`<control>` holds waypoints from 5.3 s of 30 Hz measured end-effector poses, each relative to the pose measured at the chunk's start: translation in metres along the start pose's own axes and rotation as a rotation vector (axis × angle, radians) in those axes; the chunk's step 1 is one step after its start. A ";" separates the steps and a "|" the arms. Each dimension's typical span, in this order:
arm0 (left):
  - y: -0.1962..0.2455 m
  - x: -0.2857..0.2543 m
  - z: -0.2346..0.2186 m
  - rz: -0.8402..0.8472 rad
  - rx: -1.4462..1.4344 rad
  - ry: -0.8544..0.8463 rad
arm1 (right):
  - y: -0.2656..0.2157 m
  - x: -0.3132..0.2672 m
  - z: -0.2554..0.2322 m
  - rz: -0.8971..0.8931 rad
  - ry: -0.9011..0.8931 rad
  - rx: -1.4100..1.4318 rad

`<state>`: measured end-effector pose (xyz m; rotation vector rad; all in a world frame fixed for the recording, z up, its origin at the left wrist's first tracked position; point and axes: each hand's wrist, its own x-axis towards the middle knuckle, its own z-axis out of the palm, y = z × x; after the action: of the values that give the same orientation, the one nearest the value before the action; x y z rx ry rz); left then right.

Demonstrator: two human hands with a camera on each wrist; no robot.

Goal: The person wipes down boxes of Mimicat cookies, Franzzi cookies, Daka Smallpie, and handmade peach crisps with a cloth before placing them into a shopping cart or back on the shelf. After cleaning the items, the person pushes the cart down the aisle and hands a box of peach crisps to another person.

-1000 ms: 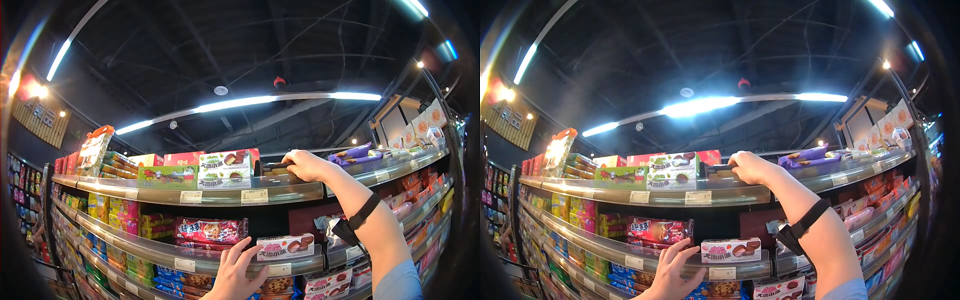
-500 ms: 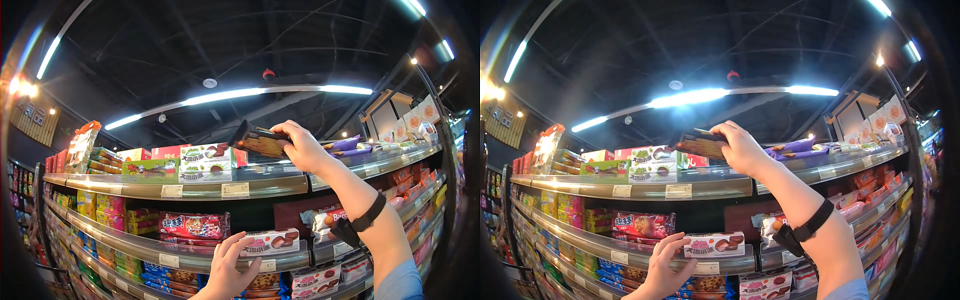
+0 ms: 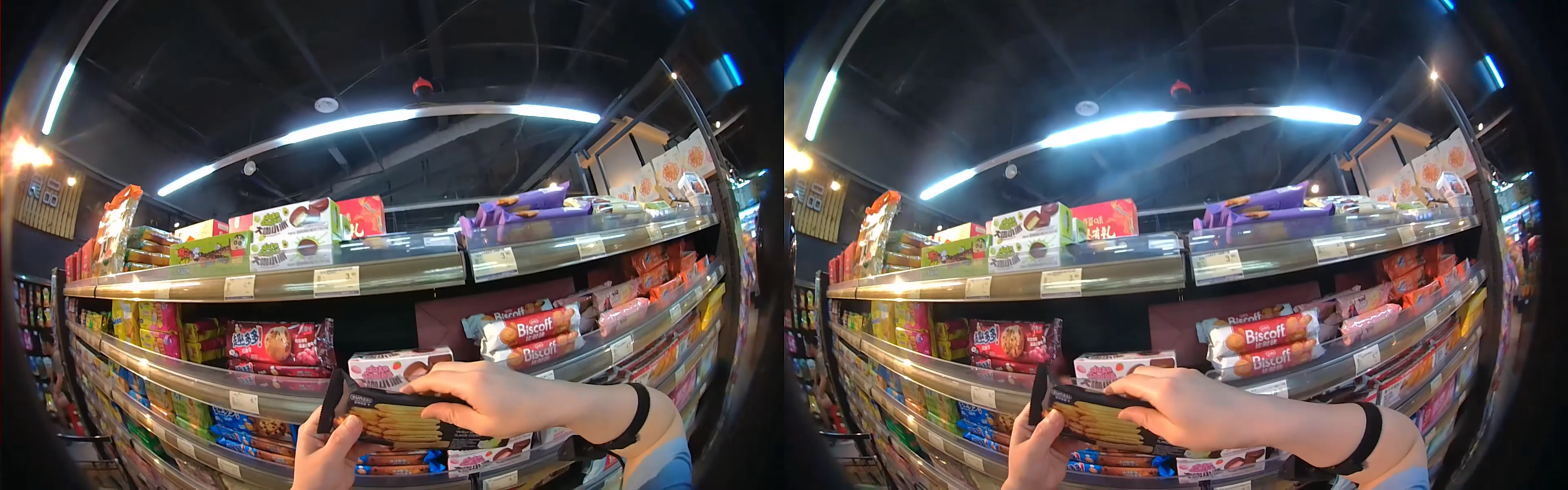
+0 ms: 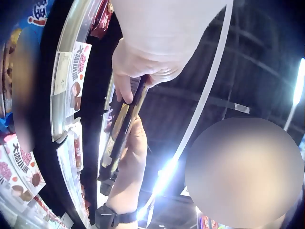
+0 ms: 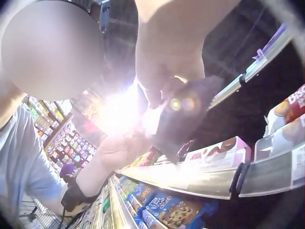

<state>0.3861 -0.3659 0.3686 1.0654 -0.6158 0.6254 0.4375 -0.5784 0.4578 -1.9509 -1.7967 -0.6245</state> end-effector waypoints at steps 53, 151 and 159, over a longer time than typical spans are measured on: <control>-0.057 -0.045 0.027 0.442 0.750 0.064 | 0.023 -0.157 0.008 0.135 0.542 0.223; 0.024 0.008 -0.103 0.313 0.800 0.089 | 0.097 0.178 -0.107 0.371 0.324 -0.763; 0.027 0.005 -0.103 0.306 0.798 0.094 | 0.094 0.179 -0.108 0.334 0.272 -0.833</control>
<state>0.3856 -0.2605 0.3513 1.6819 -0.4492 1.2416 0.5376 -0.5037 0.6494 -2.4210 -1.0697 -1.6016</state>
